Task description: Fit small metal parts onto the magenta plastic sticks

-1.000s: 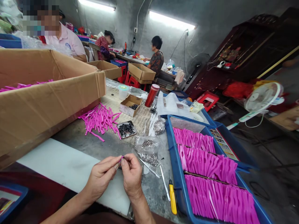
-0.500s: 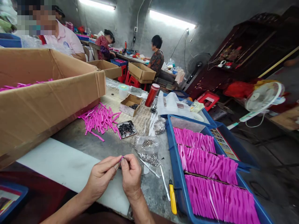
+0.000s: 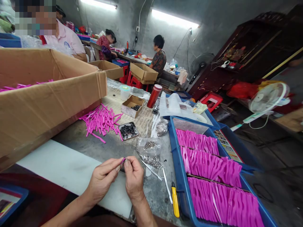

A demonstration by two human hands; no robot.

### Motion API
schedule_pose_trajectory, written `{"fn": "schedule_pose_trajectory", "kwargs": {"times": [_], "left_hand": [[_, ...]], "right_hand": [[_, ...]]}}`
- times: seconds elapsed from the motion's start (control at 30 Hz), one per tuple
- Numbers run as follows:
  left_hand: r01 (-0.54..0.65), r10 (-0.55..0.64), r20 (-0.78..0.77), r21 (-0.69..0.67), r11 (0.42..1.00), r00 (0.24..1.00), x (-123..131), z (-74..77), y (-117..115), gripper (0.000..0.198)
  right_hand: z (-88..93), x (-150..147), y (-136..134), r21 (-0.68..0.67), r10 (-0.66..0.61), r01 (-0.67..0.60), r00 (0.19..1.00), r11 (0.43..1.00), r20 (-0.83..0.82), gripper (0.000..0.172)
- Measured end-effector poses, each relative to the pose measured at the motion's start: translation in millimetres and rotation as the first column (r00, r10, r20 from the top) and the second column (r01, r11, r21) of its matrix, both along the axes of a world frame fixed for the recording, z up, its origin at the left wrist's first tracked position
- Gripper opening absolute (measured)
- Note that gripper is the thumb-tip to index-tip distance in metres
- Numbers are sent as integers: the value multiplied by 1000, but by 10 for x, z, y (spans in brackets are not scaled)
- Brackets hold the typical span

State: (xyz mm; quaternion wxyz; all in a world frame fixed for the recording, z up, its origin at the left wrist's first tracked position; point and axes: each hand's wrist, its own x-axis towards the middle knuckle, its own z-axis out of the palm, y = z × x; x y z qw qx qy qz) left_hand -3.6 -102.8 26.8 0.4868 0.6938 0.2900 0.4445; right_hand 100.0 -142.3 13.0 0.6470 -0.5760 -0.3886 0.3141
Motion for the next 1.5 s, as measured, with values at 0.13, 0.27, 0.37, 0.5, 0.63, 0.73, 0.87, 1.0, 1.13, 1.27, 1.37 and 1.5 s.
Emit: {"fn": "schedule_pose_trajectory", "kwargs": {"times": [0.13, 0.27, 0.37, 0.5, 0.63, 0.73, 0.87, 1.0, 1.13, 1.27, 1.37, 1.5], "left_hand": [[12, -12, 7, 8, 1000, 1000, 8, -11, -9, 26], [6, -6, -4, 54, 999, 1000, 0, -10, -8, 26], [-2, 3, -9, 72, 997, 1000, -5, 3, -4, 26], [-7, 8, -15, 75, 997, 1000, 1, 11, 1, 26], [-3, 3, -5, 84, 996, 1000, 11, -6, 0, 26], [0, -1, 11, 84, 996, 1000, 10, -15, -4, 26], [-10, 8, 29, 72, 997, 1000, 6, -12, -7, 26], [-7, 6, 22, 46, 999, 1000, 12, -4, -8, 25], [-11, 10, 9, 23, 1000, 1000, 16, 3, -13, 25], [-7, 7, 9, 28, 1000, 1000, 9, 6, -26, 26], [-2, 1, 17, 37, 999, 1000, 5, 1, -29, 26], [5, -5, 32, -6, 1000, 999, 11, -5, -24, 26]], "right_hand": [[1, -8, -7, -16, 29, -30, 998, 999, -56, 19], [20, 1, -4, -13, 8, -7, 1000, 1000, 21, 13], [40, 2, 7, 12, 12, -12, 1000, 1000, 8, 10], [44, -1, 9, 18, 16, -15, 999, 1000, -34, 9], [15, 9, -9, -4, 38, -38, 999, 999, 4, 13], [0, 8, -16, -20, 57, -57, 998, 998, -2, 19], [9, -7, -6, -18, 70, -70, 997, 997, -22, 27], [13, -9, 2, -23, 49, -49, 999, 999, -19, 24], [-2, -3, 0, -20, 11, -11, 1000, 1000, -16, 17], [-19, -4, -5, -22, 5, -5, 1000, 1000, 23, 17], [-9, -9, -7, -24, 43, -43, 999, 999, 9, 22], [45, -15, 1, -8, 62, -62, 997, 998, -38, 28]]}}
